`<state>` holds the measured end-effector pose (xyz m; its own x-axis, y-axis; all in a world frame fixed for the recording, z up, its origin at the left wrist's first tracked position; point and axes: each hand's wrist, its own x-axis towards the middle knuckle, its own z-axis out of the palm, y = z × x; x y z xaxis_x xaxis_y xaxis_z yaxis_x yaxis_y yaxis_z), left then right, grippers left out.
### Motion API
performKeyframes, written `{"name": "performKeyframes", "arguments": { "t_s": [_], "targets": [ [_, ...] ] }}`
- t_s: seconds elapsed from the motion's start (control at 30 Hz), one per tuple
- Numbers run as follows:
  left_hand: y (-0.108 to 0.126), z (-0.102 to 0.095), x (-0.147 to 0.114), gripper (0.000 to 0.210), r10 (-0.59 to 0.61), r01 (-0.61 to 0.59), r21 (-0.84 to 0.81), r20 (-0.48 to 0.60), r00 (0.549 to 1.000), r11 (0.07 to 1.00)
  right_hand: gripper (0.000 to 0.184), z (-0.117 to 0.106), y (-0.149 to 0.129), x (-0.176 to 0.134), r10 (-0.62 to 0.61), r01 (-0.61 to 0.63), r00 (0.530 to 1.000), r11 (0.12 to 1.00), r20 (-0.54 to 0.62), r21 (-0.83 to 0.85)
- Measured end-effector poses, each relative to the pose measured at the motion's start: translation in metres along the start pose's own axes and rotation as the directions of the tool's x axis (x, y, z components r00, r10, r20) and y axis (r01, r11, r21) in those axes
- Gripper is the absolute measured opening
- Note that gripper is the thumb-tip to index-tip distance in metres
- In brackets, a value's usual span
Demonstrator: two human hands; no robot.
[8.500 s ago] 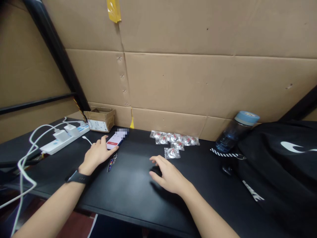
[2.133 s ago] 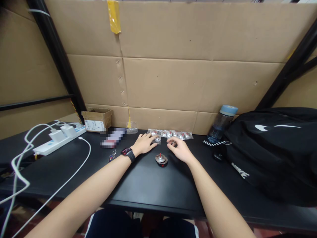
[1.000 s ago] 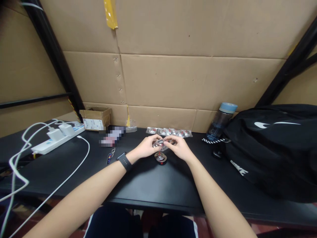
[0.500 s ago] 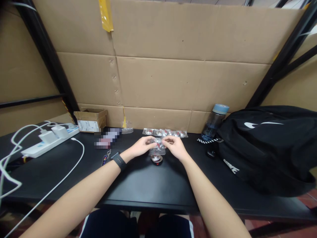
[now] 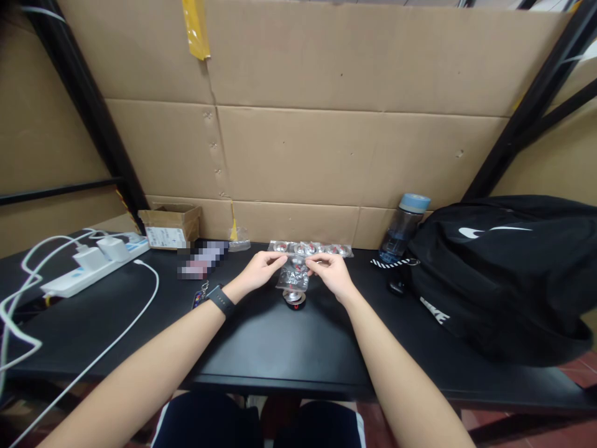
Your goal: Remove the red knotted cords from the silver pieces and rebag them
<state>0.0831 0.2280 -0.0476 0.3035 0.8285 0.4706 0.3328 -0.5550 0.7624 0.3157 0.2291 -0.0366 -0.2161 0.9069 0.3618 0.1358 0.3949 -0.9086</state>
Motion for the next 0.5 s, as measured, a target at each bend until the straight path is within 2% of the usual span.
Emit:
{"name": "performKeyframes", "arguments": {
  "t_s": [0.17, 0.3, 0.5],
  "targets": [
    [0.004, -0.0002, -0.0006, 0.039, 0.044, -0.043, -0.062, 0.024, 0.999, 0.997, 0.031, -0.0008, -0.0026, -0.001, -0.01, 0.011, 0.999, 1.0, 0.043, -0.023],
    [0.0036, 0.0004, -0.0007, 0.04, 0.032, -0.03, -0.102, 0.016, 0.999, 0.994, 0.028, -0.0033, -0.0062, -0.001, 0.005, -0.005, 1.0, 1.0, -0.002, -0.014],
    [0.0087, 0.0018, -0.0018, 0.04, 0.04, -0.036, -0.092, 0.037, 0.999, 0.995, 0.027, -0.0067, -0.0087, -0.0003, -0.007, 0.007, 1.0, 1.0, 0.014, -0.025]
  ]
}}
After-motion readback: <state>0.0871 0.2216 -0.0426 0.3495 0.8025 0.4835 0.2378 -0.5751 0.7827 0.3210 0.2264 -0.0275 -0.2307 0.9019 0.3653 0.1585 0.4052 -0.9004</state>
